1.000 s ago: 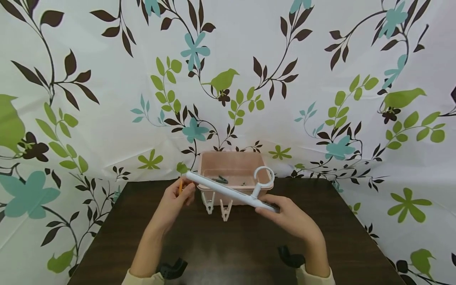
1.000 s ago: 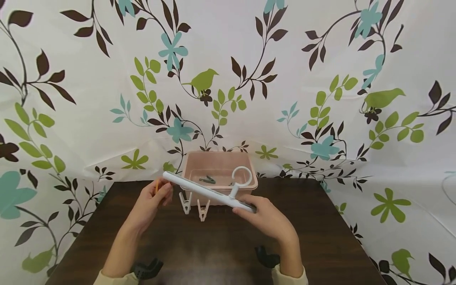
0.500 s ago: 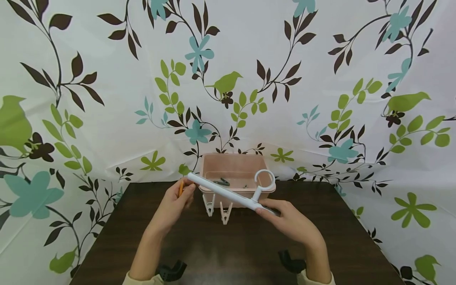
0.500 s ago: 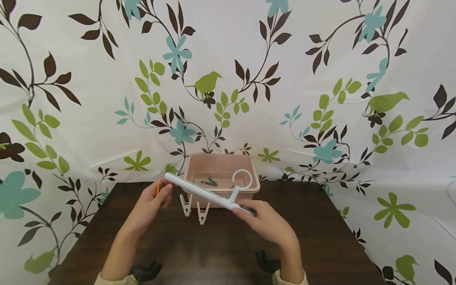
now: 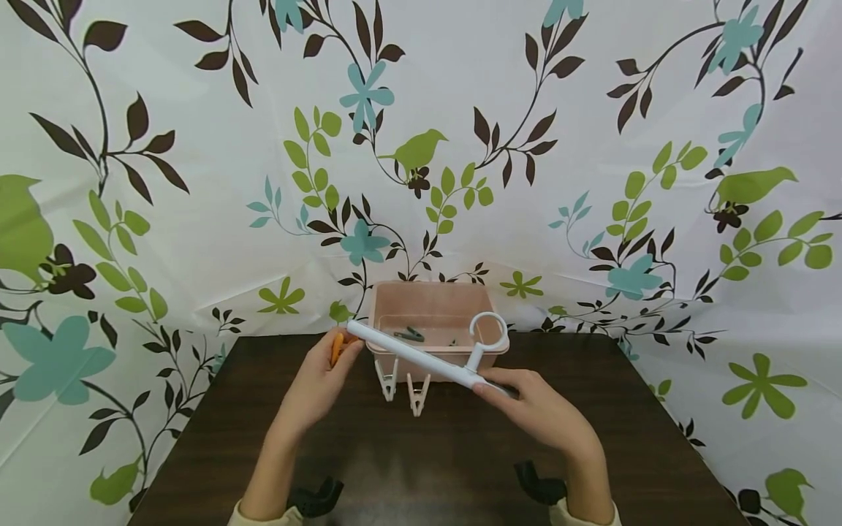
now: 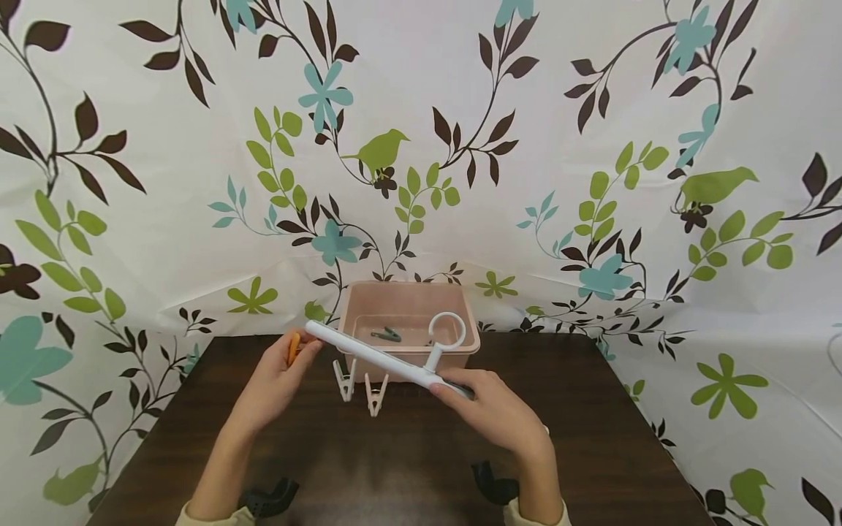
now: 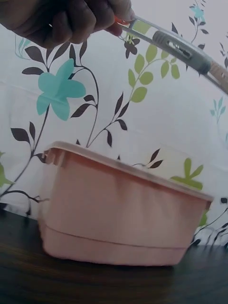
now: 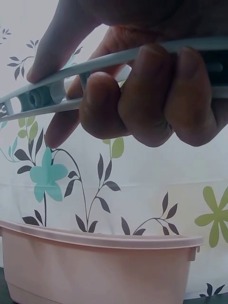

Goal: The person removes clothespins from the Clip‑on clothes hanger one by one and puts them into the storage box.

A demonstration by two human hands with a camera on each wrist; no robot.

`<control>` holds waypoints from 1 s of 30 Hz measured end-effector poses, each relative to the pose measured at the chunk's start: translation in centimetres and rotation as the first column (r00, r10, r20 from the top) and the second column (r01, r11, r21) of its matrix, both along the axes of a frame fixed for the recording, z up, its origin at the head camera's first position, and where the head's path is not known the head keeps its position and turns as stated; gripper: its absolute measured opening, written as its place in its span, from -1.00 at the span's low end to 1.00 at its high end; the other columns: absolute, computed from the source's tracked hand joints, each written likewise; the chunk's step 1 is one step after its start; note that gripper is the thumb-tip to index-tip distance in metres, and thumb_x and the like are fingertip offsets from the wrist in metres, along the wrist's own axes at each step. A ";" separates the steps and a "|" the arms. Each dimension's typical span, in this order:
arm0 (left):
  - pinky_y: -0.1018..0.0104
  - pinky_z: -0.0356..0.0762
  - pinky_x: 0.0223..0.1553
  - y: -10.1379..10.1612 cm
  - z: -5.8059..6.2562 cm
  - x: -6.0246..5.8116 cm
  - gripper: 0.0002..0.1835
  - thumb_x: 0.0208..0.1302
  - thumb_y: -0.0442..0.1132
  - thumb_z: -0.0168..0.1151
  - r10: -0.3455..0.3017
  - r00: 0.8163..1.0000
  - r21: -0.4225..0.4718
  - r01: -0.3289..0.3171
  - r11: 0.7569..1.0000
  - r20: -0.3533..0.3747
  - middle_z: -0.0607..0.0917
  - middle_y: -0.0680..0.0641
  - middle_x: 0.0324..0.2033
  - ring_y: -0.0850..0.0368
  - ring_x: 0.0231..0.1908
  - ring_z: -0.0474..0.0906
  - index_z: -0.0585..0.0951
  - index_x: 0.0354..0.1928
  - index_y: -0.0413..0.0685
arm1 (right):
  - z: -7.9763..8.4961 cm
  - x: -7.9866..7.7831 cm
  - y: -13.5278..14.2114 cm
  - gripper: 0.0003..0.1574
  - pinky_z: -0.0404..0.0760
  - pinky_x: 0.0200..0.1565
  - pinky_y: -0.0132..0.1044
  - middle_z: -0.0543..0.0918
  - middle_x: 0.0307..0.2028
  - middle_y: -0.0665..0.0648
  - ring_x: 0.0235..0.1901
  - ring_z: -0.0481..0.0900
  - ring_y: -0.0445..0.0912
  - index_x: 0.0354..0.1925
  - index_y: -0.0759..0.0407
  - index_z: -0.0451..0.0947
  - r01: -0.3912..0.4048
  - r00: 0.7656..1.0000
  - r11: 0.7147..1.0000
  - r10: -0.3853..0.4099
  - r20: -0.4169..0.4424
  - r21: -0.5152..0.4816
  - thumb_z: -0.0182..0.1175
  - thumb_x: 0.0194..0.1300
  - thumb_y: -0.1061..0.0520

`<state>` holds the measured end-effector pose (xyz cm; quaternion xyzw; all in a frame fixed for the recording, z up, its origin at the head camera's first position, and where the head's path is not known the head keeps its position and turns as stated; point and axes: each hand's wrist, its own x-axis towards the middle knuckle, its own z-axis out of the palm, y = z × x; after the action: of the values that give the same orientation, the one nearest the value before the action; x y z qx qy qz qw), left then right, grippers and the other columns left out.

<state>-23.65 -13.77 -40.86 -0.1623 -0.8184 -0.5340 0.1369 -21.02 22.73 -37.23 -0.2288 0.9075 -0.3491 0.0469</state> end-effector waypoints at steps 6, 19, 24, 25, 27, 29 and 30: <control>0.33 0.29 -0.54 0.6 -0.1 0.3 -0.79 0.64 -0.08 0.22 0.147 0.983 -0.196 -0.168 0.966 -0.114 0.37 0.03 -0.52 0.21 -0.58 0.26 0.51 0.07 -0.01 | 0.0 0.0 -0.1 -0.59 0.51 -0.11 -0.22 0.72 -0.11 -0.10 -0.15 0.56 -0.14 0.23 -0.31 0.70 0.011 1.000 1.000 -0.011 0.002 0.005 0.12 0.64 -0.33; 0.34 0.12 -0.67 1.3 -0.7 -0.3 -0.66 0.47 -0.12 0.42 0.232 0.748 -0.334 -0.521 0.785 -0.622 0.48 0.01 -0.70 0.19 -0.71 0.17 0.57 0.03 -0.23 | -0.2 -0.1 -0.3 -0.57 0.60 0.02 -0.19 0.76 0.03 -0.15 -0.07 0.61 -0.16 0.27 -0.31 0.68 0.004 1.000 1.000 -0.004 0.007 -0.013 0.09 0.65 -0.33; 0.30 0.17 -0.64 1.4 -0.9 -0.5 -0.53 0.70 0.09 0.01 0.218 0.675 -0.323 -0.579 0.749 -0.704 0.62 -0.05 -0.64 0.14 -0.71 0.20 0.60 -0.01 -0.22 | -0.2 -0.1 -0.6 -0.61 0.55 -0.03 -0.21 0.73 -0.08 -0.15 -0.11 0.59 -0.14 0.19 -0.29 0.69 -0.009 1.000 1.000 0.009 0.012 -0.017 0.07 0.66 -0.32; 0.29 0.18 -0.62 1.3 -1.0 -0.6 -0.48 0.72 0.12 -0.08 0.216 0.667 -0.324 -0.586 0.743 -0.713 0.66 -0.06 -0.60 0.14 -0.72 0.22 0.61 -0.01 -0.22 | -0.2 -0.1 -0.7 -0.62 0.54 -0.05 -0.22 0.71 -0.12 -0.15 -0.13 0.59 -0.13 0.16 -0.29 0.69 -0.009 1.000 1.000 0.009 0.015 -0.016 0.06 0.66 -0.33; 0.28 0.20 -0.58 1.3 -1.0 -0.7 -0.47 0.73 0.14 -0.11 0.215 0.656 -0.327 -0.600 0.730 -0.724 0.71 -0.07 -0.52 0.14 -0.72 0.29 0.62 -0.01 -0.20 | -0.2 -0.1 -0.9 -0.63 0.51 -0.10 -0.23 0.65 -0.22 -0.14 -0.17 0.56 -0.12 0.07 -0.29 0.69 -0.002 1.000 1.000 0.002 0.016 -0.009 0.05 0.66 -0.35; 0.26 0.21 -0.54 1.1 -1.1 -0.8 -0.56 0.71 0.08 0.03 0.220 0.655 -0.331 -0.608 0.722 -0.723 0.77 -0.08 -0.42 0.14 -0.71 0.38 0.62 0.01 -0.19 | -0.2 -0.1 -1.3 -0.62 0.48 -0.15 -0.23 0.59 -0.31 -0.14 -0.22 0.54 -0.11 -0.01 -0.29 0.68 0.011 1.000 1.000 -0.011 0.015 0.000 0.04 0.64 -0.38; 0.25 0.21 -0.53 1.1 -1.2 -0.8 -0.61 0.67 0.04 0.13 0.223 0.653 -0.330 -0.612 0.719 -0.724 0.80 -0.09 -0.37 0.13 -0.69 0.44 0.63 0.01 -0.19 | -0.2 0.0 -1.5 -0.61 0.47 -0.17 -0.23 0.56 -0.34 -0.14 -0.23 0.52 -0.11 -0.05 -0.30 0.68 0.021 1.000 1.000 -0.021 0.014 0.005 0.04 0.63 -0.40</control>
<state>-24.42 -12.70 -42.03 -0.1622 -0.8519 -0.1380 0.4785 -21.05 21.21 -37.45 -0.2167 0.9103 -0.3491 0.0500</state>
